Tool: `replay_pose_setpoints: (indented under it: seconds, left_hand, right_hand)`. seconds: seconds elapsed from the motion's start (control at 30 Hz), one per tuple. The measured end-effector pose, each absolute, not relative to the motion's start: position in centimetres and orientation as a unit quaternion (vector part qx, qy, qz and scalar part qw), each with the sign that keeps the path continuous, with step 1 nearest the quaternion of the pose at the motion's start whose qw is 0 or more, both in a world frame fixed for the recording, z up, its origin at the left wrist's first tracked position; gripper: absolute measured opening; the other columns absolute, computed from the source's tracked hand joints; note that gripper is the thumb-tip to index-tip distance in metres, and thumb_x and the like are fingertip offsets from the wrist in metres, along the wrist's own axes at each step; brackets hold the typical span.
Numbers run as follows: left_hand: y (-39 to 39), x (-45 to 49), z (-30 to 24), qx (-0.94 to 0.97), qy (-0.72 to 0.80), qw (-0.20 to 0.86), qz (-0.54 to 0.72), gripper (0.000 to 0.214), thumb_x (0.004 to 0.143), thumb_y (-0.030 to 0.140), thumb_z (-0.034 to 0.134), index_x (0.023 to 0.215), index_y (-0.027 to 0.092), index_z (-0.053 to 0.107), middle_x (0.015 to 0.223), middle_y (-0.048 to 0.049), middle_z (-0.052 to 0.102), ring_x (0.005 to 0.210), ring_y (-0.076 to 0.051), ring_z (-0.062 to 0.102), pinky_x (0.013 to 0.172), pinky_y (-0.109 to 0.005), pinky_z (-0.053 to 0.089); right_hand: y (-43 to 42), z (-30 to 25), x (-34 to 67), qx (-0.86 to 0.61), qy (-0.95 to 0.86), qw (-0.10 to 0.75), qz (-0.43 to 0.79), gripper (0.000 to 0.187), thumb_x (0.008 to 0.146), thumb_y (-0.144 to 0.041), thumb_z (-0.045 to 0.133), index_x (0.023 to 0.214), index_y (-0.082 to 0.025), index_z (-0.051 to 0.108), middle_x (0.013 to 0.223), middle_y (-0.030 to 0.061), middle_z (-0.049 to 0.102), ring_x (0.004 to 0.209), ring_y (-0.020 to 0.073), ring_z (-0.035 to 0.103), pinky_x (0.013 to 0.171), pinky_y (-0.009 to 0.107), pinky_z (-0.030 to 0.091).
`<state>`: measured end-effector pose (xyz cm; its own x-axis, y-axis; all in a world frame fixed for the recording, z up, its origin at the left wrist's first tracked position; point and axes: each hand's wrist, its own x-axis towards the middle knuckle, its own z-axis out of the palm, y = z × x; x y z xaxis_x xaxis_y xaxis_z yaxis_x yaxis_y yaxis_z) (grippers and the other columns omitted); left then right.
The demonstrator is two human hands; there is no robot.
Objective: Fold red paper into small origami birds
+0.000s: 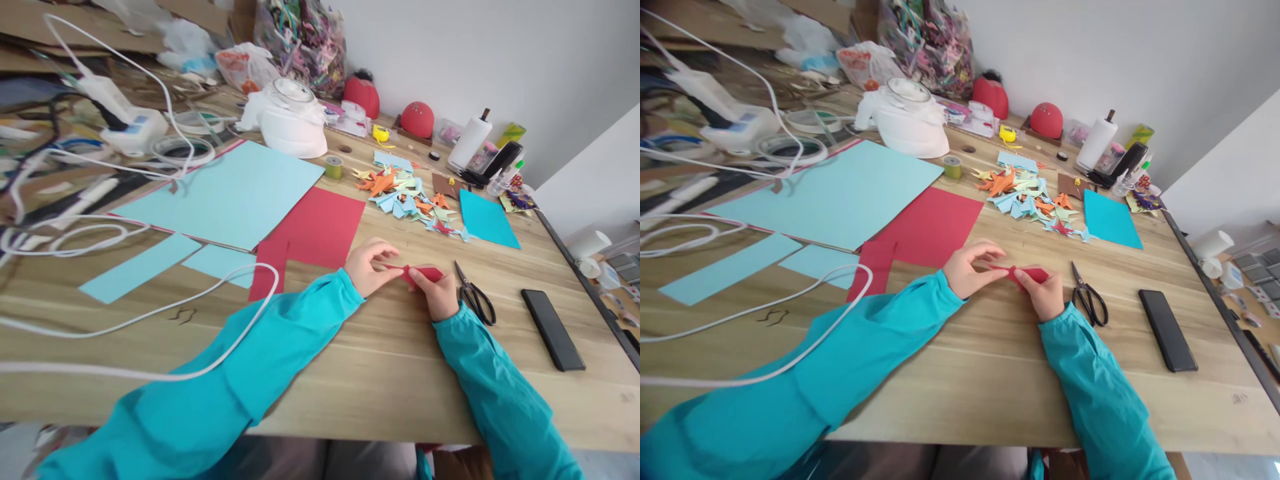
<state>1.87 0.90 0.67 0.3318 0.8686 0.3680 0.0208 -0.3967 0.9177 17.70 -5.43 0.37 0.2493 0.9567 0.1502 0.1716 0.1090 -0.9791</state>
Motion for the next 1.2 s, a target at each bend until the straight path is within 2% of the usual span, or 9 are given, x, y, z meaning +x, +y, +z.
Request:
replay_pose_setpoints:
  seconds: [0.1,0.43,0.5,0.6,0.67,0.77,0.83,0.97,1.2]
  left_hand:
    - [0.6,1.9,0.4,0.734,0.256,0.437,0.452,0.028,0.059,0.019,0.074,0.085,0.015,0.067,0.091,-0.0062,0.061,0.081,-0.015,0.061,0.071,-0.026,0.052]
    - [0.8,2.0,-0.3,0.727,0.242,0.447,0.461,0.008,0.065,0.012,0.067,0.072,0.015,0.068,0.084,-0.0057,0.063,0.076,-0.014,0.062,0.065,-0.023,0.053]
    - [0.7,2.0,-0.1,0.733,0.237,0.441,0.46,0.006,0.066,0.011,0.065,0.07,0.015,0.067,0.081,-0.0055,0.063,0.074,-0.014,0.062,0.064,-0.023,0.053]
    - [0.7,2.0,-0.2,0.74,0.24,0.428,0.459,0.008,0.067,0.008,0.061,0.066,0.014,0.066,0.078,-0.0057,0.065,0.072,-0.013,0.062,0.064,-0.023,0.052]
    - [0.8,2.1,-0.4,0.737,0.252,0.421,0.464,0.01,0.067,0.008,0.059,0.065,0.014,0.066,0.078,-0.0061,0.066,0.072,-0.014,0.063,0.065,-0.024,0.052]
    - [0.9,2.1,-0.7,0.735,0.263,0.416,0.467,0.009,0.067,0.009,0.059,0.067,0.014,0.066,0.08,-0.0066,0.067,0.074,-0.015,0.064,0.067,-0.025,0.053]
    - [0.9,2.1,-0.9,0.743,0.268,0.412,0.454,0.007,0.067,0.01,0.06,0.067,0.014,0.066,0.08,-0.0066,0.067,0.074,-0.015,0.064,0.069,-0.025,0.053]
    - [1.1,2.0,-1.1,0.797,0.272,0.359,0.403,0.006,0.071,0.017,0.062,0.073,0.016,0.067,0.08,-0.006,0.068,0.074,-0.016,0.064,0.07,-0.027,0.052]
    - [2.0,1.8,-2.0,0.89,0.282,0.217,0.285,0.009,0.074,0.019,0.059,0.075,0.019,0.068,0.099,-0.0065,0.065,0.095,-0.022,0.057,0.087,-0.039,0.045]
  right_hand:
    - [-5.6,0.5,17.6,-0.563,-0.514,0.53,0.372,0.029,0.075,-0.043,0.063,0.068,-0.016,0.07,0.052,0.0002,0.063,0.048,0.0122,0.054,0.05,0.025,0.043]
    - [-5.4,-0.4,17.8,-0.533,-0.467,0.569,0.417,0.035,0.081,-0.046,0.055,0.097,-0.016,0.063,0.062,0.002,0.066,0.047,0.0134,0.057,0.049,0.027,0.046]
    - [-5.6,0.0,17.6,-0.54,-0.5,0.572,0.362,0.037,0.083,-0.043,0.052,0.109,-0.018,0.057,0.074,0.0046,0.067,0.059,0.016,0.062,0.057,0.03,0.05]
    - [-6.2,0.7,17.5,-0.542,-0.594,0.567,0.178,0.04,0.083,-0.036,0.053,0.12,-0.021,0.049,0.107,0.011,0.061,0.097,0.0222,0.06,0.077,0.037,0.049]
    - [-6.5,1.1,17.5,-0.539,-0.662,0.518,0.04,0.034,0.08,-0.031,0.058,0.112,-0.021,0.055,0.116,0.0127,0.054,0.11,0.0254,0.051,0.086,0.041,0.045]
    - [-6.6,1.1,17.5,-0.54,-0.733,0.409,-0.068,0.016,0.078,-0.027,0.06,0.092,-0.021,0.065,0.115,0.0115,0.053,0.108,0.026,0.051,0.088,0.043,0.042]
    - [-6.4,0.7,17.6,-0.544,-0.754,0.359,-0.084,0.012,0.079,-0.027,0.059,0.086,-0.022,0.067,0.111,0.0097,0.056,0.102,0.0247,0.053,0.086,0.043,0.042]
    - [-6.0,0.3,17.8,-0.565,-0.737,0.361,-0.086,0.012,0.081,-0.028,0.058,0.077,-0.023,0.069,0.102,0.0067,0.061,0.096,0.0221,0.054,0.083,0.04,0.042]
    - [-6.5,1.2,16.7,-0.591,-0.741,0.262,-0.181,0.013,0.082,-0.027,0.057,0.079,-0.026,0.07,0.116,0.0061,0.058,0.107,0.0265,0.046,0.09,0.043,0.031]
